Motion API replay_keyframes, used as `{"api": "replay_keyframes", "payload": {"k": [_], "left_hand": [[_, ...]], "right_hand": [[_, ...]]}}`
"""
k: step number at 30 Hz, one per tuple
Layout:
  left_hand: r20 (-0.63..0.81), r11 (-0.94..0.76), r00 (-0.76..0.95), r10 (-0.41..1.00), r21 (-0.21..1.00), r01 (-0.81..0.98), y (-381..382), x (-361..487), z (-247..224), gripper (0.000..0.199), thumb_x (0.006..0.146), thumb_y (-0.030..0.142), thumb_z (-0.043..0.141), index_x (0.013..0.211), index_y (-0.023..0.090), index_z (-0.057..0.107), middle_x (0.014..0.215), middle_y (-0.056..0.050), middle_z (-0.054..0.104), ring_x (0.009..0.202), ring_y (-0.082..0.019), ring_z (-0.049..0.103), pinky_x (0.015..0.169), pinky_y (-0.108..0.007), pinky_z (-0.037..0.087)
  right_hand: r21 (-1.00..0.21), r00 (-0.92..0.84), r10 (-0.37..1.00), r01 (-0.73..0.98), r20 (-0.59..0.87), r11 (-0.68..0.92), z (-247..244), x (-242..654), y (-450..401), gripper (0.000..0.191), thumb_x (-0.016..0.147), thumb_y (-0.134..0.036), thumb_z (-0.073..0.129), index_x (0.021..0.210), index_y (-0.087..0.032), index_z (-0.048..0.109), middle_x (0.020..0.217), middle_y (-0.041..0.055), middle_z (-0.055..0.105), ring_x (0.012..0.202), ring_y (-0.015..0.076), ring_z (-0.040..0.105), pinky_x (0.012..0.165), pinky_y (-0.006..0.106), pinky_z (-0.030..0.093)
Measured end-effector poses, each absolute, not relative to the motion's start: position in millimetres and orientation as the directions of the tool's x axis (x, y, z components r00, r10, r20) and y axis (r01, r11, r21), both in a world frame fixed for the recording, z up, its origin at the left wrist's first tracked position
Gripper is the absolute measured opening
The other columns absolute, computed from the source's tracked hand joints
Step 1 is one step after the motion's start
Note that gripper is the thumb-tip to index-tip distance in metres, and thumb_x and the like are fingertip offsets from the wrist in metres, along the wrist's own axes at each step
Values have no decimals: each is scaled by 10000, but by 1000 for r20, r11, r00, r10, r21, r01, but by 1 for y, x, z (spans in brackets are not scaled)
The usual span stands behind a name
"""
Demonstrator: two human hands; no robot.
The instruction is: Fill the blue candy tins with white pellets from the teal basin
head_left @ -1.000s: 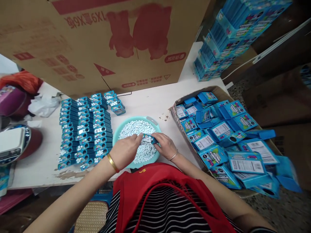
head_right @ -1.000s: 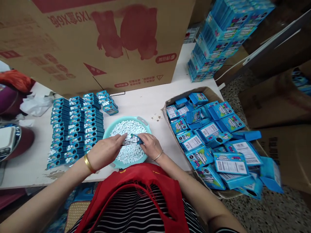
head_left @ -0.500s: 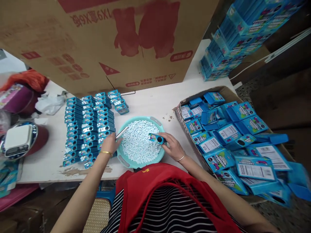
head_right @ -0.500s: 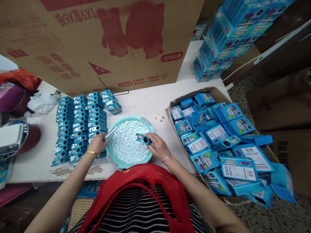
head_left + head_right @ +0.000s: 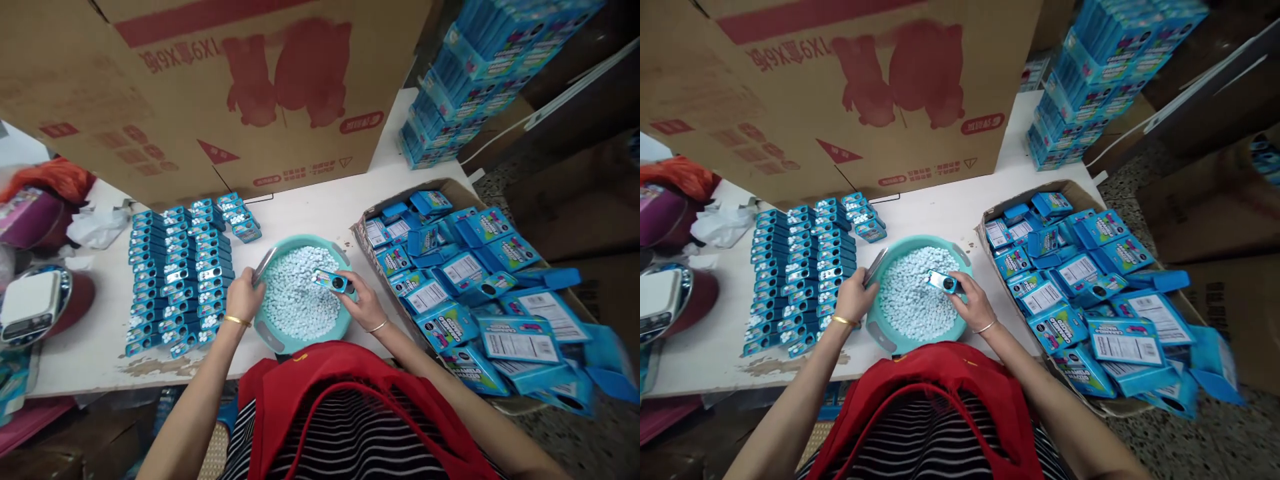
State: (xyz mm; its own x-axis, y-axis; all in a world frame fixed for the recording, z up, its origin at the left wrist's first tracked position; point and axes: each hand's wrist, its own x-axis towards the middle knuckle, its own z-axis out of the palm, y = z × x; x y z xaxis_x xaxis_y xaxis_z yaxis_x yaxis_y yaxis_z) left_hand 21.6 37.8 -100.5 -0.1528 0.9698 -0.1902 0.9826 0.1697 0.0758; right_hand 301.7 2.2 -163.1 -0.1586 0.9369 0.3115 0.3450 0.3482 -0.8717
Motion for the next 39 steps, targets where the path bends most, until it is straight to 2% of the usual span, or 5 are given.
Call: {"api": "replay_keyframes", "payload": {"k": [11, 18, 31, 35, 39], "left_hand": [[-254, 162, -139, 957, 71, 984, 69, -23, -155, 145, 794, 236, 528, 912, 166, 572, 861, -91, 630, 844, -239, 609, 720, -292, 434], [45, -108, 107, 993, 698, 708, 35, 53, -122, 206, 878, 365, 473, 894, 182, 565, 791, -16, 598, 735, -144, 550, 706, -255, 443], [-23, -195, 348, 937, 793, 577, 31, 118, -103, 108, 840, 280, 536, 814, 177, 557, 697, 23, 547, 646, -109, 495, 635, -226, 397], [-73, -48, 131, 989, 673, 738, 43, 71, -119, 294, 876, 382, 511, 1075, 166, 493, 849, -15, 587, 745, -144, 558, 694, -257, 446], [-330, -3, 63, 942, 179, 984, 48, 25, -152, 243, 907, 234, 433, 1126, 142, 484, 1073, -109, 558, 944, -207, 576, 817, -321, 456]], "right_hand": [[-893, -136, 944, 307, 302, 330, -166, 301, 3, 342, 867, -253, 559, 1204, -232, 506, 1118, 93, 622, 1045, 218, 601, 910, 385, 496], [-902, -165, 944, 285, 287, 324, -166, 284, 7, 349, 863, -264, 573, 1203, -241, 499, 1140, 93, 618, 1061, 220, 601, 922, 380, 495], [-875, -241, 919, 303, 312, 377, -179, 281, 0, 382, 852, -206, 519, 1231, -216, 475, 1169, 115, 616, 1108, 236, 587, 939, 401, 493], [-928, -133, 961, 255, 244, 271, -170, 295, 3, 354, 859, -256, 568, 1206, -228, 508, 1140, 84, 628, 1045, 213, 609, 921, 368, 492], [-961, -3, 981, 197, 196, 193, -169, 312, 8, 367, 834, -319, 630, 1175, -224, 530, 1108, 74, 630, 1012, 211, 611, 912, 367, 489]]}}
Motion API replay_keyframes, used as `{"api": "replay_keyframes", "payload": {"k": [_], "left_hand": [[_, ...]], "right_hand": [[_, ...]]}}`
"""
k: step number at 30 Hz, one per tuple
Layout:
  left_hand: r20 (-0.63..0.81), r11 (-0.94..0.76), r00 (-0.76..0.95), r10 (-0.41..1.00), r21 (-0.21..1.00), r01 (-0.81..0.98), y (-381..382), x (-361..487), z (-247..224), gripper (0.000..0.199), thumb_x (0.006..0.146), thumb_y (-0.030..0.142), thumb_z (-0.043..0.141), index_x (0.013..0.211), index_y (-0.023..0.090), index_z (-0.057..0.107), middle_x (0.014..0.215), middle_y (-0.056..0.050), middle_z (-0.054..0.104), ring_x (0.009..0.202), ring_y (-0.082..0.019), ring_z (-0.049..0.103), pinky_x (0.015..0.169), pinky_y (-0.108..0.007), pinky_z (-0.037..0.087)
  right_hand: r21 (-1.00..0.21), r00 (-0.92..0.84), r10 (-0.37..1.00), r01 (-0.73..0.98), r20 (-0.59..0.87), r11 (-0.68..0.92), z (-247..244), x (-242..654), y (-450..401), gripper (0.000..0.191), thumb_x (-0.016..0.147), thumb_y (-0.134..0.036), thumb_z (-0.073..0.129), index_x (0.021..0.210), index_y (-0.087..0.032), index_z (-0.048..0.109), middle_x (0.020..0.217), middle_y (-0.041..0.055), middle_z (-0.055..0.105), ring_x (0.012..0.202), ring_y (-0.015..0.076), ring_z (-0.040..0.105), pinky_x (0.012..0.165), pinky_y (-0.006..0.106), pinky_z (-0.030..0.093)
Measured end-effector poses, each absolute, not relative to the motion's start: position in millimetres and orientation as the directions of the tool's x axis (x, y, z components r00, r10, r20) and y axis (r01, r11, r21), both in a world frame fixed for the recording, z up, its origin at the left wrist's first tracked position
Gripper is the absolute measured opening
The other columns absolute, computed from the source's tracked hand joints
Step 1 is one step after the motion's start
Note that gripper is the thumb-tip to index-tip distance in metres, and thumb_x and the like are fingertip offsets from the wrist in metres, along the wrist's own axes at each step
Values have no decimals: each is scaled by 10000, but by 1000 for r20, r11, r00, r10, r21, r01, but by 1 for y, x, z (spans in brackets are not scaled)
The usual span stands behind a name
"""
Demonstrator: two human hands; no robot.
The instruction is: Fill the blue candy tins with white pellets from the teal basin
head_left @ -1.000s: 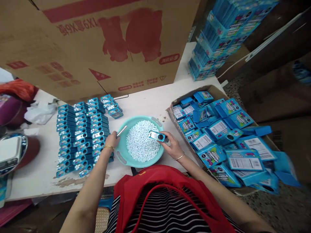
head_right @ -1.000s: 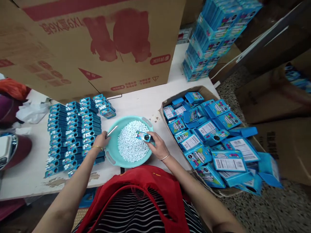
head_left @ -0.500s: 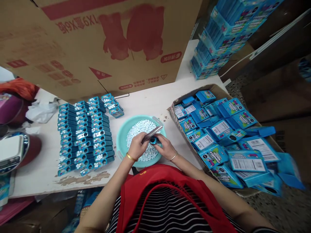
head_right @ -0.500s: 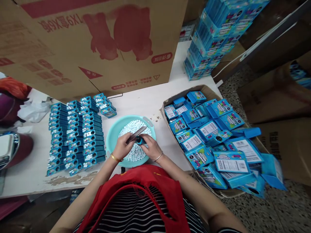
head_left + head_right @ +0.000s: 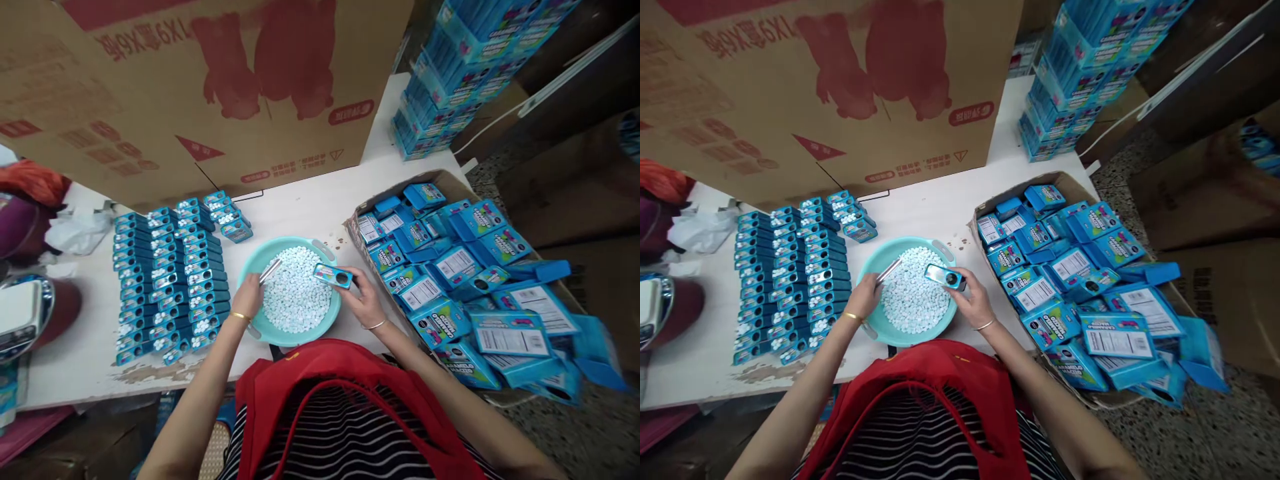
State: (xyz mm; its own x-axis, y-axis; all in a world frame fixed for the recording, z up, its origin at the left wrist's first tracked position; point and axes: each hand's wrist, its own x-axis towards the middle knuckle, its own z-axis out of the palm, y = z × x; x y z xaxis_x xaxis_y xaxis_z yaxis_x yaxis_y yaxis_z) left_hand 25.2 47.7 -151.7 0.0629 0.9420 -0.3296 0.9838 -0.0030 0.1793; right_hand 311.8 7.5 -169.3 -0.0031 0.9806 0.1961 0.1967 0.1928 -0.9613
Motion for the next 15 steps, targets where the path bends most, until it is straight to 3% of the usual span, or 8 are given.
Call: {"api": "replay_keyframes", "payload": {"k": [2, 4, 9, 15], "left_hand": [[-388, -31, 51, 920, 57, 998, 44, 18, -167, 240, 910, 154, 360, 1096, 139, 510, 1094, -135, 535, 988, -231, 555, 840, -356, 449], [-405, -57, 79, 911, 66, 996, 38, 20, -179, 274, 907, 112, 312, 1071, 147, 529, 1069, -135, 538, 1011, -243, 533, 861, -380, 438], [-454, -174, 242, 858, 186, 967, 33, 42, -208, 251, 878, 96, 362, 1011, 168, 562, 1048, -115, 555, 1014, -243, 524, 870, -370, 436], [-432, -250, 422, 797, 400, 882, 52, 67, -235, 262, 746, 32, 450, 927, 171, 579, 1033, -78, 578, 967, -202, 553, 881, -321, 446]], "right_hand": [[-970, 45, 983, 173, 180, 170, -172, 318, 9, 366, 821, -322, 649, 1154, -223, 533, 1084, 66, 626, 991, 205, 610, 899, 363, 494], [-976, 77, 983, 158, 164, 151, -174, 321, 9, 359, 817, -319, 655, 1140, -224, 532, 1065, 59, 622, 976, 197, 607, 888, 355, 497], [-978, 101, 988, 183, 116, 97, -178, 319, 7, 364, 817, -334, 654, 1140, -220, 533, 1077, 63, 615, 989, 199, 599, 908, 371, 489], [-964, 49, 989, 235, 143, 127, -177, 318, 10, 342, 831, -321, 635, 1140, -212, 534, 1076, 71, 625, 991, 204, 606, 908, 371, 489]]}}
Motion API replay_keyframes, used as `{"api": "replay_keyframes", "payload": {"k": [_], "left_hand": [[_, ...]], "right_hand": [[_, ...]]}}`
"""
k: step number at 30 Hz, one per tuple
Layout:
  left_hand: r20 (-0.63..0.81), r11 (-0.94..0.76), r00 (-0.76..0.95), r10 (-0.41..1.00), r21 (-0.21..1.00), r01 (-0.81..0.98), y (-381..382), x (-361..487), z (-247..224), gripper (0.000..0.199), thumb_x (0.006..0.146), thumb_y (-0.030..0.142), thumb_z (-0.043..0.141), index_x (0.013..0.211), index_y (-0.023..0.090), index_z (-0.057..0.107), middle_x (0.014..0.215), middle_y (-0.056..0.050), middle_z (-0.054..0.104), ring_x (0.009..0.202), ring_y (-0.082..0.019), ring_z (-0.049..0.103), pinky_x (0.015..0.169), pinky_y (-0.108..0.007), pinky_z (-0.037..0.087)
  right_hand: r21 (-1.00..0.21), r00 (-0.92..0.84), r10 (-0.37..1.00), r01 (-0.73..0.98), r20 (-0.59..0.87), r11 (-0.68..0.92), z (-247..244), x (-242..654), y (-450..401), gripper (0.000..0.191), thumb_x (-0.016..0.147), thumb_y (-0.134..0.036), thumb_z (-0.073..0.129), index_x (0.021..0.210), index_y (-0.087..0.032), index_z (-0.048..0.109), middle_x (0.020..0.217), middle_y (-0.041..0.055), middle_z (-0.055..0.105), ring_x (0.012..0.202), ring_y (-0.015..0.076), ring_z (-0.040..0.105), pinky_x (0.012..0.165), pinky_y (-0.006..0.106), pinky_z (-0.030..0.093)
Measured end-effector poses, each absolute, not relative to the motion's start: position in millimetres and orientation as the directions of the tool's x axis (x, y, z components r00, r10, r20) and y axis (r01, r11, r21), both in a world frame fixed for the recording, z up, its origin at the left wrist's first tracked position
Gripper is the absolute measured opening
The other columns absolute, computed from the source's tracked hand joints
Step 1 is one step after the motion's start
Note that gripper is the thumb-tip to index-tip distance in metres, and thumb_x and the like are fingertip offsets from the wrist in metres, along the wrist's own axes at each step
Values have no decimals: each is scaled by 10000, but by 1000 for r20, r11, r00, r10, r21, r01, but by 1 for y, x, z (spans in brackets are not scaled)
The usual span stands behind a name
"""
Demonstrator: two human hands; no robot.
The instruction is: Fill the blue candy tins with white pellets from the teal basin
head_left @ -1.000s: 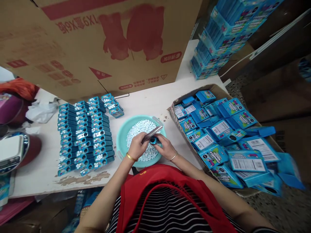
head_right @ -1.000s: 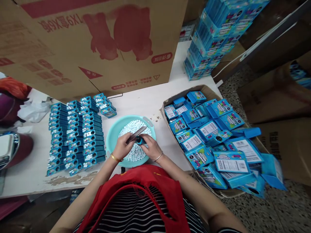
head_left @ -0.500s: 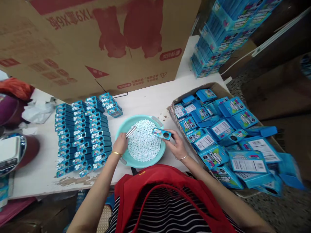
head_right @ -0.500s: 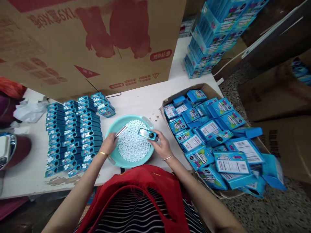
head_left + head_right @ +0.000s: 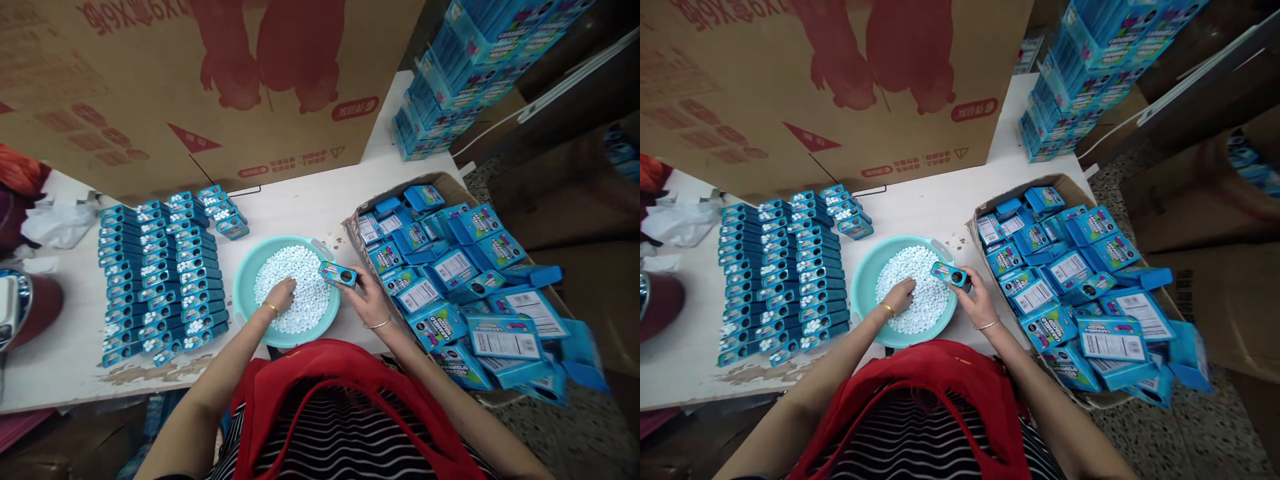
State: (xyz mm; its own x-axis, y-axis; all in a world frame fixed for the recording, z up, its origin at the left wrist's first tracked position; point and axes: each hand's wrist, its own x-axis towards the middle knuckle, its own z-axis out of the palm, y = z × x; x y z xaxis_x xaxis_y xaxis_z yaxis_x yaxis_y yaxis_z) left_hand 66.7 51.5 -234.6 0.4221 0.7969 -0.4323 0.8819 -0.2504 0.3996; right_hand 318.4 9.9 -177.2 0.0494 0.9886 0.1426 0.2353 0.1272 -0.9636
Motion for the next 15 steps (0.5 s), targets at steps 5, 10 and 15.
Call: {"api": "replay_keyframes", "payload": {"k": [5, 10, 15], "left_hand": [[-381, -259, 496, 781, 524, 811, 52, 60, -224, 238, 744, 72, 484, 942, 157, 584, 977, -62, 608, 954, -191, 569, 881, -314, 456], [-241, -277, 555, 796, 669, 689, 42, 35, -177, 293, 834, 183, 512, 1123, 154, 553, 1015, -72, 608, 924, -171, 577, 848, -310, 463], [-135, -377, 612, 779, 679, 629, 45, 27, -109, 274, 899, 279, 496, 1148, 178, 551, 1007, -68, 606, 884, -155, 578, 816, -300, 465]], "right_hand": [[-939, 48, 980, 301, 191, 168, -172, 326, 12, 336, 841, -315, 621, 1149, -216, 531, 1073, 74, 629, 986, 208, 612, 880, 365, 504], [-868, -17, 964, 432, 264, 245, -167, 330, 13, 311, 855, -303, 590, 1152, -223, 537, 1068, 79, 641, 997, 227, 613, 876, 382, 513], [-791, -172, 940, 507, 296, 342, -168, 317, 15, 356, 854, -179, 525, 1206, -225, 516, 1136, 101, 618, 1070, 247, 583, 931, 424, 494]]}}
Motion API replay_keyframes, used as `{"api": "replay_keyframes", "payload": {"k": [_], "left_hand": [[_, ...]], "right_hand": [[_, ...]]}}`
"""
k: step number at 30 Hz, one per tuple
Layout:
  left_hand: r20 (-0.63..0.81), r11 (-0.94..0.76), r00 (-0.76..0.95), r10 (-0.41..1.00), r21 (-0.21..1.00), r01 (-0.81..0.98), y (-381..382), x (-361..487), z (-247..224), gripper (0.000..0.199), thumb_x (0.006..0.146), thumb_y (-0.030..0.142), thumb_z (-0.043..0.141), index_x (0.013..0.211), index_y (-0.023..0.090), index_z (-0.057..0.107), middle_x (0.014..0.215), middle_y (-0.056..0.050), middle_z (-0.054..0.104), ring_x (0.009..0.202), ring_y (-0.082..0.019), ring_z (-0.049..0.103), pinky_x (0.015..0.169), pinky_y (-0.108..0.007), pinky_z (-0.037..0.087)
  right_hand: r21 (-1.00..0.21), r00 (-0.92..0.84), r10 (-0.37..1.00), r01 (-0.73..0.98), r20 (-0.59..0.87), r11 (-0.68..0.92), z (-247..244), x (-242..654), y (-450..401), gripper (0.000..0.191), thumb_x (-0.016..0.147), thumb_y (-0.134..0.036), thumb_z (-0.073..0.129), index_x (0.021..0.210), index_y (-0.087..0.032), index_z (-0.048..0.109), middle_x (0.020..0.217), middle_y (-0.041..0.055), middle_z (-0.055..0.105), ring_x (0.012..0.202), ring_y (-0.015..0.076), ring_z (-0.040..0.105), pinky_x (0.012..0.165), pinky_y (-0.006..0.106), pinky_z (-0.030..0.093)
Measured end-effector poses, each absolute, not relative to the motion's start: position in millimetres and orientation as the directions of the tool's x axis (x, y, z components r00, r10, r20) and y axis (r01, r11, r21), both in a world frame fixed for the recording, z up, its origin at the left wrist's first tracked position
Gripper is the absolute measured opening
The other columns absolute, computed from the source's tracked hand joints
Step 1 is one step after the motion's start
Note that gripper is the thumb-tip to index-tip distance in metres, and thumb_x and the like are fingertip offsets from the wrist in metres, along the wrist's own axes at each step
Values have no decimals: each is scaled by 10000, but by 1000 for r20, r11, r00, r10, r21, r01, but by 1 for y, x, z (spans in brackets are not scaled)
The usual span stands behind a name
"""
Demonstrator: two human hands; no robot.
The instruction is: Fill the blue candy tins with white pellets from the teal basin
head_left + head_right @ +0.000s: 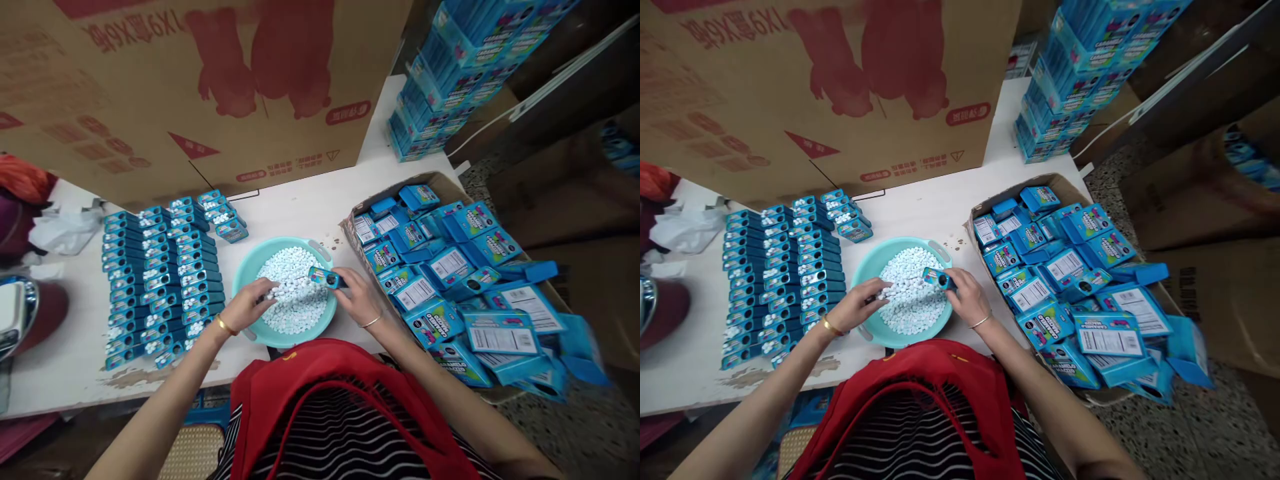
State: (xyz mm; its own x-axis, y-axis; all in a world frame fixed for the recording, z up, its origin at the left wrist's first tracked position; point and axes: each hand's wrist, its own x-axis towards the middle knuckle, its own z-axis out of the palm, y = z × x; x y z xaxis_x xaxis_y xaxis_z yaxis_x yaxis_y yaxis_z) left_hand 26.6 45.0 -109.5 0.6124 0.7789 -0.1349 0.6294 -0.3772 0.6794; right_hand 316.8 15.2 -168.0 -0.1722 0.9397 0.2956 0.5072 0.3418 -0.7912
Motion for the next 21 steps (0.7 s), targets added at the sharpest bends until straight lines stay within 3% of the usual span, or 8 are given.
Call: {"api": "replay_keyframes", "payload": {"k": [4, 8, 11, 13, 16, 21], "left_hand": [[-211, -493, 667, 714, 526, 693, 51, 43, -67, 260, 900, 224, 471, 1145, 180, 545, 996, -66, 604, 884, -164, 589, 792, -299, 478], [-390, -580, 601, 697, 185, 793, 49, 74, -35, 211, 885, 180, 463, 1063, 153, 572, 996, -92, 601, 860, -208, 608, 704, -319, 489], [-424, -611, 548, 722, -18, 791, 43, 98, -18, 215, 890, 129, 418, 1042, 137, 570, 974, -105, 603, 805, -215, 613, 643, -322, 479], [-399, -616, 551, 733, -44, 787, 38, 109, -11, 252, 888, 91, 389, 1062, 147, 563, 968, -102, 609, 773, -205, 610, 641, -324, 474], [-366, -601, 566, 739, 22, 799, 38, 109, -10, 248, 886, 93, 391, 1022, 176, 582, 909, -85, 617, 747, -191, 595, 679, -327, 468], [-310, -467, 501, 808, 181, 866, 52, 58, -43, 204, 901, 276, 430, 1022, 210, 581, 933, -56, 605, 812, -184, 585, 715, -295, 462]], "right_hand": [[-732, -274, 898, 520, 344, 439, -168, 301, 17, 429, 818, -102, 500, 1232, -212, 503, 1170, 103, 614, 1114, 248, 563, 966, 432, 485], [-700, -321, 878, 532, 355, 477, -167, 291, 16, 457, 801, -84, 491, 1240, -214, 499, 1167, 98, 615, 1109, 244, 565, 971, 438, 488], [-694, -327, 875, 534, 357, 483, -167, 288, 16, 448, 794, -73, 487, 1223, -201, 509, 1146, 103, 621, 1095, 246, 570, 962, 439, 495], [-695, -326, 872, 528, 365, 488, -167, 287, 16, 442, 793, -73, 487, 1219, -188, 512, 1138, 112, 623, 1091, 250, 571, 958, 439, 496], [-702, -321, 875, 523, 362, 482, -169, 287, 16, 458, 789, -72, 487, 1229, -197, 507, 1144, 112, 621, 1096, 253, 569, 960, 442, 494], [-747, -284, 900, 504, 329, 433, -175, 294, 17, 491, 793, -77, 476, 1257, -237, 490, 1176, 94, 611, 1120, 249, 562, 972, 456, 484]]}}
